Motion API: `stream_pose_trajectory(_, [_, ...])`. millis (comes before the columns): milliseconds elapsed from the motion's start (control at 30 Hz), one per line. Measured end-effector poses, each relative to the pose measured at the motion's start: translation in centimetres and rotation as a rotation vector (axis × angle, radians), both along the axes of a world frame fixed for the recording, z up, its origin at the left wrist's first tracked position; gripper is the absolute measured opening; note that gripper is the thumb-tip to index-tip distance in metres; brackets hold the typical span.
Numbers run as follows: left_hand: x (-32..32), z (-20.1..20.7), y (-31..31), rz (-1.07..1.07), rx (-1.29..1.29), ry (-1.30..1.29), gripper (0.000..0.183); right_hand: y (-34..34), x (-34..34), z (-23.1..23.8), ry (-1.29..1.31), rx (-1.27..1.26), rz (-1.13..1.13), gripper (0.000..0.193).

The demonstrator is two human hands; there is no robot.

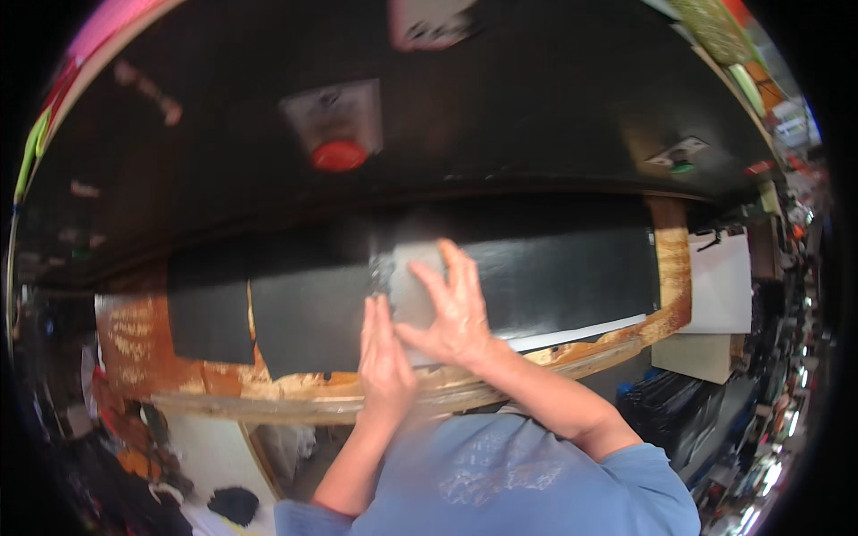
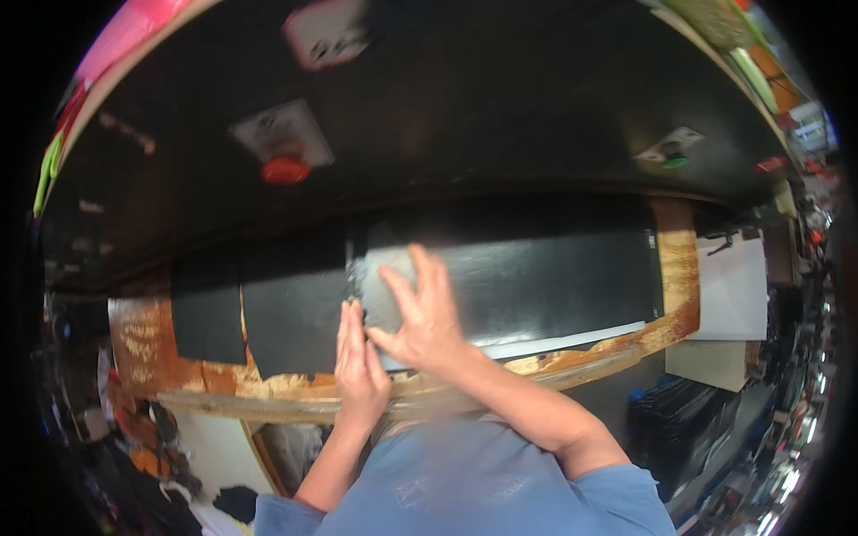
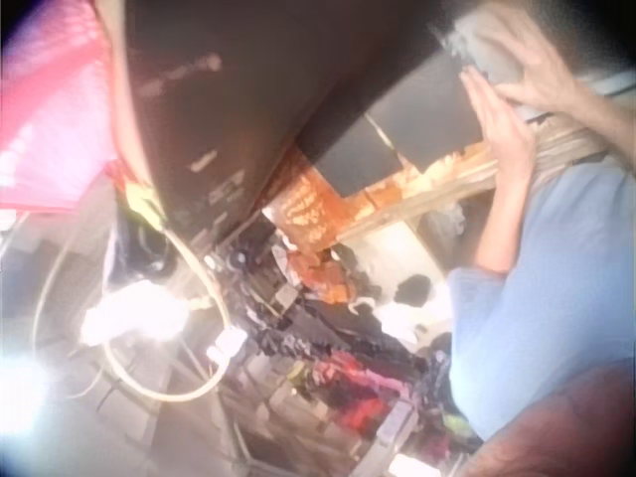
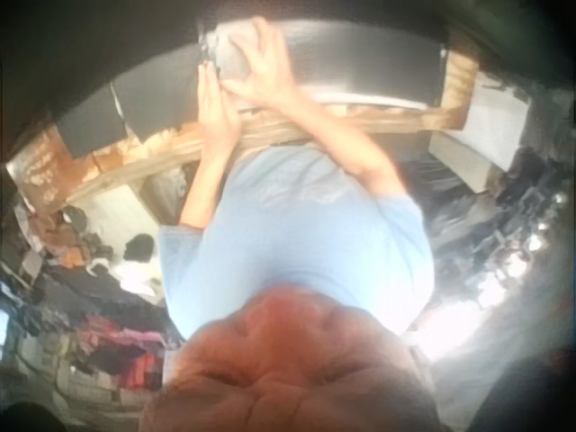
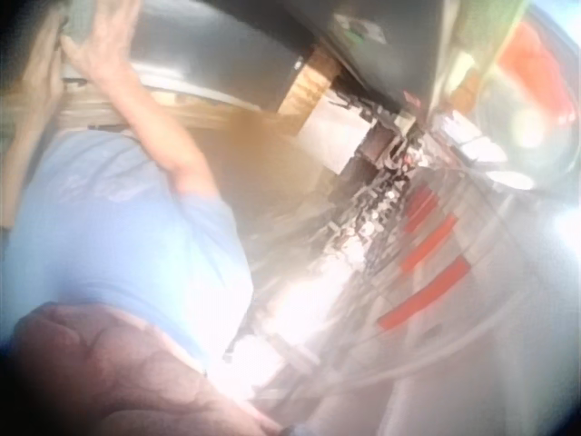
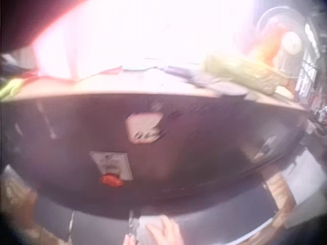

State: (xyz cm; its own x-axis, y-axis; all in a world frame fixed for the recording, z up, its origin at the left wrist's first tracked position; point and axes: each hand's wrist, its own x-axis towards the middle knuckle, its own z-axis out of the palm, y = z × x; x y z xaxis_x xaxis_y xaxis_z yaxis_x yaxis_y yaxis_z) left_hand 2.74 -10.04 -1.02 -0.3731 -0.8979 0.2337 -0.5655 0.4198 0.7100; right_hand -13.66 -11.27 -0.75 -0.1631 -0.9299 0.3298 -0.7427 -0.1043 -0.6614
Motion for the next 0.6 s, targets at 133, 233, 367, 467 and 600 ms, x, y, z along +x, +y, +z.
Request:
stream_pose_trajectory(133, [0.7, 0.9, 1.4, 0.121, -0.041, -0.055, 0.058, 1.7, -2.5, 0.4, -0.165, 0.010, 0.101, 0.088])
stream_pose_trajectory(233, [1.8, 1.5, 4.8, -0.106, -0.107, 0.156, 0.045, 4.7, -7.5, 1.7, -0.203, -0.188, -0.078, 0.055])
stream_pose_trajectory(367, [0.4, -1.1, 7.4, -0.275, -0.153, -0.011, 0.022, 7.4, -16.2, 4.1, -0.516, -0.426, -0.464, 0.005])
stream_pose_trajectory(467, [-0.3, -2.7, 7.7, -0.215, -0.331, -0.041, 0.016, 8.6, -21.9, 6.0, -0.369, -0.614, -0.552, 0.019])
stream_pose_trajectory(600, [-1.0, -3.0, 6.8, -0.127, -0.348, -0.080, 0.016, 8.5, -24.3, 5.8, -0.410, -0.521, -0.435, 0.023])
